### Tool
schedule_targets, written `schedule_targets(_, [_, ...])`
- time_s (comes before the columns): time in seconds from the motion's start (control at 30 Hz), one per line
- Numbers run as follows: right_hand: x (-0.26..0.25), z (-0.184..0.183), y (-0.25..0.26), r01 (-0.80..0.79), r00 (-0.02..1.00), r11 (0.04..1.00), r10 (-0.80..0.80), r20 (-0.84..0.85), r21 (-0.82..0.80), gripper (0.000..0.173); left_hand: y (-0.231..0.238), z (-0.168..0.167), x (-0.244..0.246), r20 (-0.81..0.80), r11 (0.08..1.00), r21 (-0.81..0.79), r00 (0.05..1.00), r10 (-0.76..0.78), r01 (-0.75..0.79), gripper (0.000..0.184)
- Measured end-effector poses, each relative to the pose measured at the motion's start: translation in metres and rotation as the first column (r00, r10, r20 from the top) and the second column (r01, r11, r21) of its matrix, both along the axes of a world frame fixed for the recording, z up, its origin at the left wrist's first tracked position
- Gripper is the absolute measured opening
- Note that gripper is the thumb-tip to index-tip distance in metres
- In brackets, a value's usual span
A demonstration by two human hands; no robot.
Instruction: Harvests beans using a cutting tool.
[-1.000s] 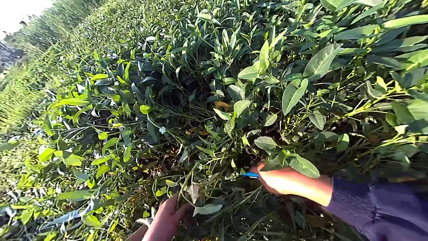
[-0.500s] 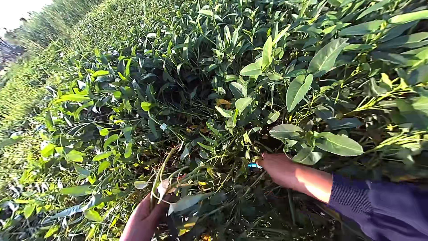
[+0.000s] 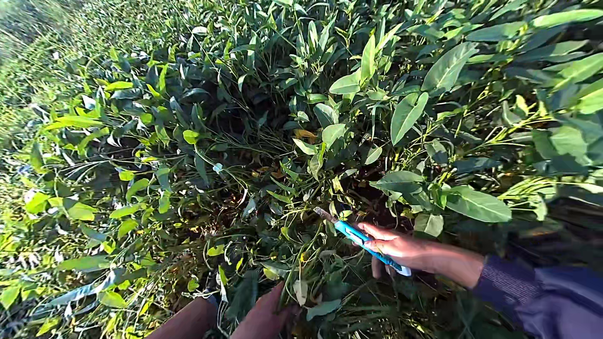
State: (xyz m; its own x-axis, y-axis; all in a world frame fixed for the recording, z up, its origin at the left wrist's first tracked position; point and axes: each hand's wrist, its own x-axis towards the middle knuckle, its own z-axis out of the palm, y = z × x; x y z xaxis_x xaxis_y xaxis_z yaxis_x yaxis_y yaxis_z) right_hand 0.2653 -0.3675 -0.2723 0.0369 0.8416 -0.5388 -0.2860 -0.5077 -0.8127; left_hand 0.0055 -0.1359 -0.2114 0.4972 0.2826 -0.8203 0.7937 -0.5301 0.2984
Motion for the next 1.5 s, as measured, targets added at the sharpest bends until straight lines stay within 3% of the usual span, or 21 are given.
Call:
schedule_targets(0.13, [0.006,-0.004,-0.048,-0.15,0.985,0.981,0.137,-0.106,-0.124,0.044,0.021,0.015,-0.01,-0.023,0.993,-0.11,0.998,-0.051,0.048,0.039])
schedule_targets(0.23, [-0.005,-0.019,-0.087,-0.134,0.984,0.969,0.106,-0.14,-0.207,0.047,0.031,0.021,-0.011,-0.016,0.98,-0.187,0.997,-0.073,0.069,0.03])
schedule_targets(0.33, [-0.036,0.0,-0.1,-0.07,0.997,0.943,0.061,-0.038,-0.325,0.048,0.022,0.045,-0.004,-0.058,0.978,-0.191,0.993,-0.101,0.088,0.032])
schedule_targets(0.43, [-0.061,0.0,-0.125,0.015,0.995,0.968,0.011,0.102,-0.25,0.049,0.01,0.076,-0.004,-0.041,0.991,-0.113,0.996,-0.083,0.078,0.024])
schedule_targets(0.53, [-0.072,-0.004,-0.149,0.024,0.962,0.982,0.028,0.272,-0.186,0.046,0.003,0.094,0.003,0.016,0.982,-0.065,0.984,-0.178,0.179,0.029])
schedule_targets(0.7, [-0.064,0.008,-0.127,-0.088,0.92,0.966,0.172,0.351,-0.242,0.044,-0.029,0.114,0.028,0.119,0.953,-0.052,0.949,-0.292,0.299,0.027])
schedule_targets(0.8, [-0.077,-0.002,-0.095,-0.234,0.788,0.926,0.358,0.5,-0.296,0.04,-0.03,0.122,0.033,0.104,0.934,-0.038,0.931,-0.349,0.354,0.026])
schedule_targets(0.83, [-0.08,0.005,-0.082,-0.29,0.739,0.876,0.46,0.492,-0.384,0.038,-0.024,0.125,0.032,0.102,0.935,-0.026,0.931,-0.351,0.355,0.025])
schedule_targets(0.9, [-0.082,0.017,-0.06,-0.355,0.686,0.788,0.585,0.433,-0.502,0.037,-0.002,0.136,0.023,0.163,0.957,0.01,0.944,-0.287,0.29,0.021])
schedule_targets(0.93, [-0.081,0.017,-0.056,-0.364,0.683,0.788,0.588,0.434,-0.497,0.039,0.014,0.145,0.016,0.216,0.972,0.044,0.948,-0.233,0.229,0.021])
schedule_targets(1.0, [-0.067,0.022,-0.061,-0.378,0.702,0.835,0.54,0.464,-0.4,0.042,0.044,0.162,-0.003,0.362,0.987,0.16,0.929,-0.08,0.023,0.023])
schedule_targets(1.1, [-0.03,0.042,-0.092,-0.297,0.839,0.929,0.364,0.406,-0.219,0.043,0.062,0.174,-0.017,0.528,0.928,0.232,0.839,0.131,-0.291,0.028])
schedule_targets(1.17, [-0.006,0.056,-0.107,-0.168,0.914,0.977,0.204,0.352,-0.132,0.043,0.056,0.156,-0.008,0.582,0.919,0.197,0.795,0.17,-0.341,0.031])
schedule_targets(1.23, [0.007,0.067,-0.1,-0.049,0.894,0.991,0.098,0.438,-0.124,0.043,0.03,0.111,0.014,0.553,0.924,0.246,0.825,0.113,-0.292,0.03])
schedule_targets(1.3, [0.01,0.072,-0.073,-0.077,0.753,0.973,0.201,0.627,-0.22,0.041,-0.005,0.051,0.036,0.468,0.927,0.312,0.883,0.04,-0.207,0.032])
schedule_targets(1.37, [0.005,0.066,-0.041,-0.16,0.648,0.925,0.362,0.67,-0.345,0.04,-0.036,0.001,0.052,0.308,0.938,0.32,0.951,0.029,-0.132,0.047])
schedule_targets(1.43, [-0.007,0.059,-0.015,-0.225,0.638,0.882,0.455,0.621,-0.414,0.039,-0.054,-0.031,0.055,0.181,0.938,0.338,0.983,0.022,-0.083,0.06])
schedule_targets(1.5, [-0.02,0.053,-0.001,-0.248,0.649,0.857,0.493,0.579,-0.451,0.039,-0.055,-0.041,0.052,0.131,0.943,0.328,0.991,0.01,-0.052,0.057])
